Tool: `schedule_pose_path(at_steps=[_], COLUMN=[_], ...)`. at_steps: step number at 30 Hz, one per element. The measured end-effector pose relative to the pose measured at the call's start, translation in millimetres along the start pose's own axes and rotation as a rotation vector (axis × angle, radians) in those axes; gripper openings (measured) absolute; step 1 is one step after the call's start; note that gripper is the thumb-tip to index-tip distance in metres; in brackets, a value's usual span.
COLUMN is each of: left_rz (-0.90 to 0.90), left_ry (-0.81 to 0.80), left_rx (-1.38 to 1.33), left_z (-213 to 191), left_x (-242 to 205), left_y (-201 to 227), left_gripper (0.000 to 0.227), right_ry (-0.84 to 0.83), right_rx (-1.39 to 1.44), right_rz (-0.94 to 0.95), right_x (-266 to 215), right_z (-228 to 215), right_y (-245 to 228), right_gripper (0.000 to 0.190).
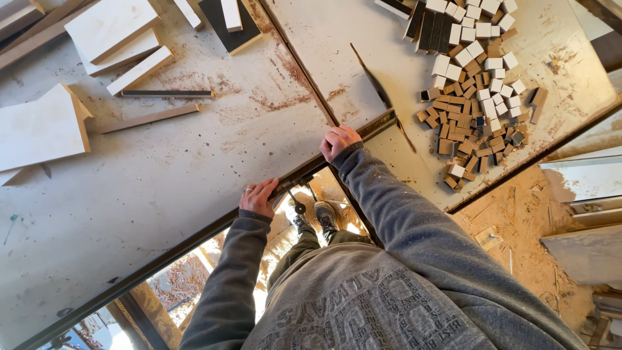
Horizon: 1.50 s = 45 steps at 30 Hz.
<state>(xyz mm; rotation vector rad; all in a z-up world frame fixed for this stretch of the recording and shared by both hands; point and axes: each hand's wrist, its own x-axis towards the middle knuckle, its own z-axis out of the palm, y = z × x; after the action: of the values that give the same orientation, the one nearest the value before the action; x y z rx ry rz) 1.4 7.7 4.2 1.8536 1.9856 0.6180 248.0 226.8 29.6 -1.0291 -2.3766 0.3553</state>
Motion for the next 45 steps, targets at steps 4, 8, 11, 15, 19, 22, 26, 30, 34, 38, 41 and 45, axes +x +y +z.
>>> schedule_pose_path(at_steps=[4, 8, 11, 15, 19, 22, 26, 30, 34, 38, 41, 45], left_rz=[0.024, 0.057, 0.056, 0.100, 0.110, 0.215, 0.294, 0.273, 0.277, 0.215, 0.205, 0.217], left_ry=[0.032, 0.061, 0.083, 0.099, 0.043, -0.038, -0.082, -0.141, -0.141, -0.149, -0.123, -0.119], left_rx=[-0.016, -0.070, -0.079, -0.133, -0.107, -0.139, -0.150, -0.118, -0.137, -0.132, -0.115, -0.103], left_z=[-11.2, -22.4, -21.2, -25.9, -26.3, -34.1, -30.1, -17.5, -21.8, -14.5, -9.8, -16.3], left_x=[-1.7, 1.0, 0.7, 1.7, 6.4, 14.5, 16.1, 11.2, 13.5, 9.6, 8.3, 11.8], left_y=[7.8, 15.0, 12.8, 14.5, 11.6, 12.2, 7.6, -0.7, 2.5, 1.1, -2.4, 3.3], left_gripper=[0.051, 0.052, 0.055, 0.058, 0.060, 0.060, 0.064, 0.068, 0.071, 0.069, 0.067, 0.068], right_ry=[-0.033, -0.001, 0.013, 0.011, -0.008, -0.032, -0.041, -0.071, -0.091, -0.045, 0.001, 0.012], right_rx=[0.000, -0.010, -0.013, -0.013, -0.021, -0.030, -0.025, -0.029, -0.042, -0.032, -0.026, -0.027], right_rz=[0.011, -0.011, -0.016, -0.004, 0.011, 0.026, 0.023, 0.033, 0.049, 0.028, 0.006, -0.004], right_x=[1.1, 1.8, 6.7, 8.5, 11.6, 11.1, 10.7, 5.6, 8.1, 10.5, 12.2, 9.7], right_z=[-4.2, -12.0, -17.2, -23.3, -27.0, -26.6, -26.6, -18.0, -21.8, -29.1, -28.1, -25.6], right_y=[-5.7, -11.2, -15.7, -21.3, -23.3, -22.8, -22.4, -15.2, -18.0, -24.3, -24.0, -20.4], right_gripper=[0.018, 0.017, 0.017, 0.016, 0.017, 0.018, 0.018, 0.019, 0.019, 0.017, 0.016, 0.016])
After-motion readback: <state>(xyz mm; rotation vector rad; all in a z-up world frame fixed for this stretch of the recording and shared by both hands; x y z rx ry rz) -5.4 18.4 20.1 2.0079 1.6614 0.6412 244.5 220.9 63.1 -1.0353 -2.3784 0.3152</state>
